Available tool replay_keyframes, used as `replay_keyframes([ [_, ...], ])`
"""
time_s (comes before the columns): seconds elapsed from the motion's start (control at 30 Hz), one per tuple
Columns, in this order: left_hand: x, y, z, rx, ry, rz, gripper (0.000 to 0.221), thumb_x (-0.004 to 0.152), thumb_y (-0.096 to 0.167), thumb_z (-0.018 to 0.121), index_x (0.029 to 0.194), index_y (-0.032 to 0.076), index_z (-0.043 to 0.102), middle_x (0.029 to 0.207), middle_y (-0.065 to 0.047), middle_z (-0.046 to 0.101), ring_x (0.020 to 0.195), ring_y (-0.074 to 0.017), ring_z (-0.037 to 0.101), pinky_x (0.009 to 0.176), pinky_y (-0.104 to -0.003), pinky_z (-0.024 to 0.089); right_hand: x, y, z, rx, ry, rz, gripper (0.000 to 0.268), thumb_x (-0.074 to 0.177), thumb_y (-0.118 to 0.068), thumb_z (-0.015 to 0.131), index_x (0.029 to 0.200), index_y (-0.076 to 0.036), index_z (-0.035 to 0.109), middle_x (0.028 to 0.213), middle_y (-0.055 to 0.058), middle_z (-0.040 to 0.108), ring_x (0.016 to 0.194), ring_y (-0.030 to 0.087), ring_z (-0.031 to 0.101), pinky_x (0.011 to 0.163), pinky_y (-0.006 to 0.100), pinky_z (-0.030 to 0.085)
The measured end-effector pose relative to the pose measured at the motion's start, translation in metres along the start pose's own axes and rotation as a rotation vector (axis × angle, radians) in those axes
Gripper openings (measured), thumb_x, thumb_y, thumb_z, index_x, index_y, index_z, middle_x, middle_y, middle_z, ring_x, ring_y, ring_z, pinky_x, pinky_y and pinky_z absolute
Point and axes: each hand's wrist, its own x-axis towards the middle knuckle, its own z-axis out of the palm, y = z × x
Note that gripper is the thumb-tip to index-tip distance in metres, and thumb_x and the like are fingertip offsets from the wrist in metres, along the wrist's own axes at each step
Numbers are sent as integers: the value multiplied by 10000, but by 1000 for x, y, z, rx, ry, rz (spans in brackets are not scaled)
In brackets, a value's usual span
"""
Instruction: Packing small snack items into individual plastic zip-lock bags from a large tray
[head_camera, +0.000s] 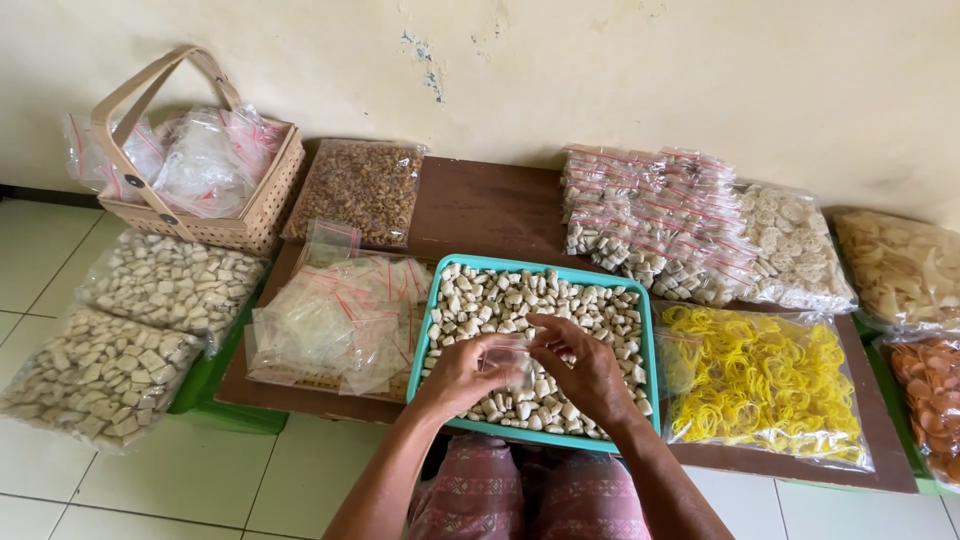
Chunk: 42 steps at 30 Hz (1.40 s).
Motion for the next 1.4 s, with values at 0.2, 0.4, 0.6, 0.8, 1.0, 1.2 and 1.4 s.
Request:
replay_keyframes([
  [0.2,22,-49,16,175,251,127,230,855,279,853,830,77,746,772,-107,731,744,-183,694,694,-314,550,-8,-48,-19,-9,-4,-7,346,870,-56,763,1210,-108,726,1021,133,765,944,251,752,849,399,620],
  [0.4,24,-46,16,132,239,158,348,791,306,919,759,47,689,698,-90,667,671,-170,628,628,-291,519,-18,-69,-28,-146,-121,-70,308,901,-37,689,1150,-197,775,1268,103,666,1164,347,678,953,502,573],
  [0.6,21,-44,14,180,115,187,315,834,234,882,784,8,668,727,-122,630,666,-202,594,626,-303,535,-22,-50,-28,-272,-240,-100,205,867,-75,746,1070,-101,759,1178,166,673,1074,388,715,890,495,600],
  [0.8,15,-52,19,280,87,294,169,840,85,818,915,52,670,837,-108,751,616,-135,722,484,-223,665,-30,-43,-25,-387,-291,-22,114,886,-240,731,937,-139,722,1125,43,666,858,153,705,734,284,654],
  [1.0,2,-58,15,383,-32,141,130,848,-20,775,817,54,672,812,-90,720,621,-128,663,537,-197,604,-31,-6,-23,-552,-499,-119,276,989,-185,584,1161,-307,762,910,5,695,655,80,638,586,213,626],
  [1.2,5,-55,20,789,77,433,518,776,1,810,1215,76,544,1038,-119,633,889,-227,675,839,-370,608,-24,19,-24,-714,-461,-119,288,960,-176,630,1140,-363,755,905,-22,659,717,57,619,609,192,614],
  [1.4,17,-55,33,943,-11,568,381,797,82,820,1118,31,622,1249,-157,565,1060,-275,618,886,-356,592,-10,-6,-29,-686,-530,-116,134,954,-221,653,1008,-246,772,949,-36,689,770,92,662,706,257,623],
])
